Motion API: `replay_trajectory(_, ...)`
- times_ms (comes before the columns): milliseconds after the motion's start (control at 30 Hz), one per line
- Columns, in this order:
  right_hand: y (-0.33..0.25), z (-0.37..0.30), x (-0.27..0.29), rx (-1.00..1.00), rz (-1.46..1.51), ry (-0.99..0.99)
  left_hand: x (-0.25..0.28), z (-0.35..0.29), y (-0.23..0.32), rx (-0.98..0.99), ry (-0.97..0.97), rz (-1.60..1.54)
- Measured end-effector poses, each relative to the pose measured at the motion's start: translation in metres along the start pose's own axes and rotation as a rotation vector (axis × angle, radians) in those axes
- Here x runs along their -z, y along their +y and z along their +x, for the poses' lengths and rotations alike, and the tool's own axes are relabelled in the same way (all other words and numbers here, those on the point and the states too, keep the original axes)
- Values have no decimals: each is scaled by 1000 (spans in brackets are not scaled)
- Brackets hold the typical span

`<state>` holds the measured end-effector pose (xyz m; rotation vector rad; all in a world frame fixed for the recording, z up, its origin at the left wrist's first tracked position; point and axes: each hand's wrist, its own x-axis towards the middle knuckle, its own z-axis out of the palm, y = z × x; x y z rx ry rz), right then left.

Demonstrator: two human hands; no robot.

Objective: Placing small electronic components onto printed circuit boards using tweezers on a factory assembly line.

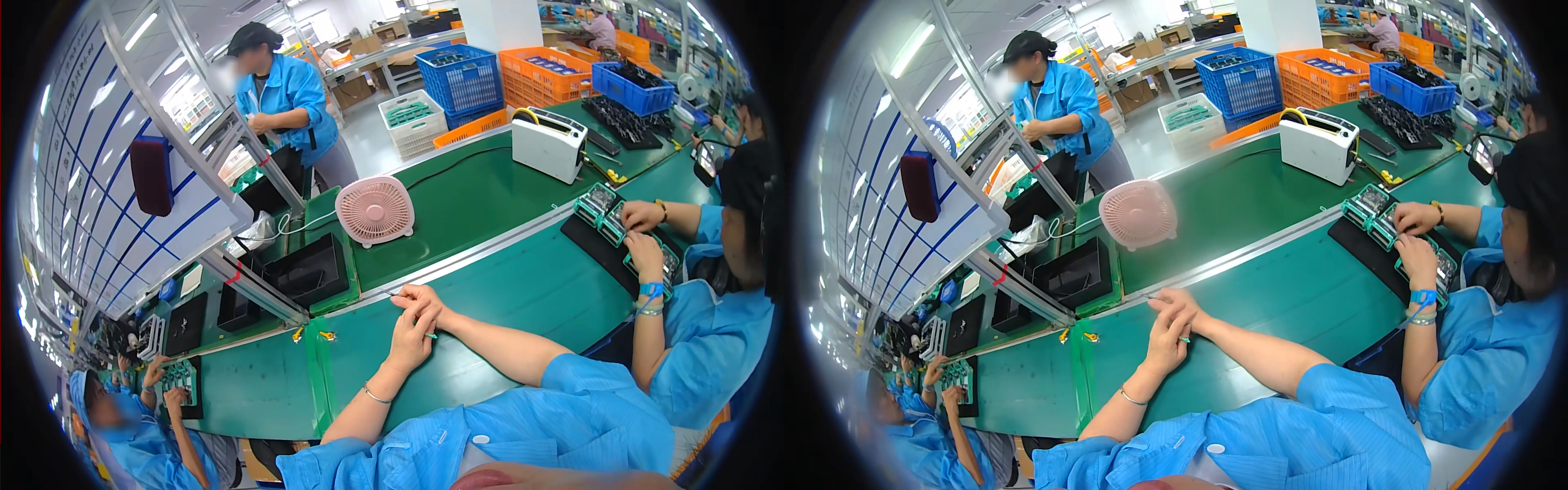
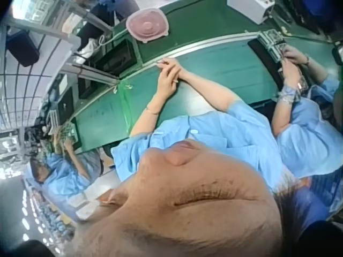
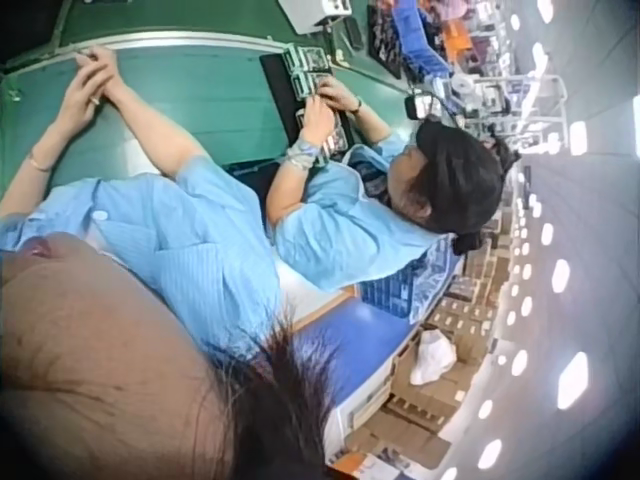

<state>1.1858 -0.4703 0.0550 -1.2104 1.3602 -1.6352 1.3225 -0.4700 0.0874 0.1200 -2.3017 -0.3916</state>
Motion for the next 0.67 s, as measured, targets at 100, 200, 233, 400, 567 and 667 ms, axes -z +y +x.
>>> replay_trajectory(100, 7, 2, 4, -28, -3, -43, -1, -1, 2, 16, -10, 6)
replay_trajectory(200, 16, 4, 1, 20, -3, -42, 0, -3, 2, 39, -19, 30)
replay_trajectory(233, 19, 6, 0, 21, -9, -62, 1, -4, 1, 17, -19, 25)
replay_trajectory(400, 37, 8, 5, 100, -135, 15, -2, -3, -1, -18, -9, -33)
replay_trajectory(567, 4, -1, 6, -18, -85, -27, 0, -6, -2, -42, 39, -56)
replay_trajectory(667, 5, 4, 6, -79, -6, -81, 7, -9, 1, 9, -43, -55)
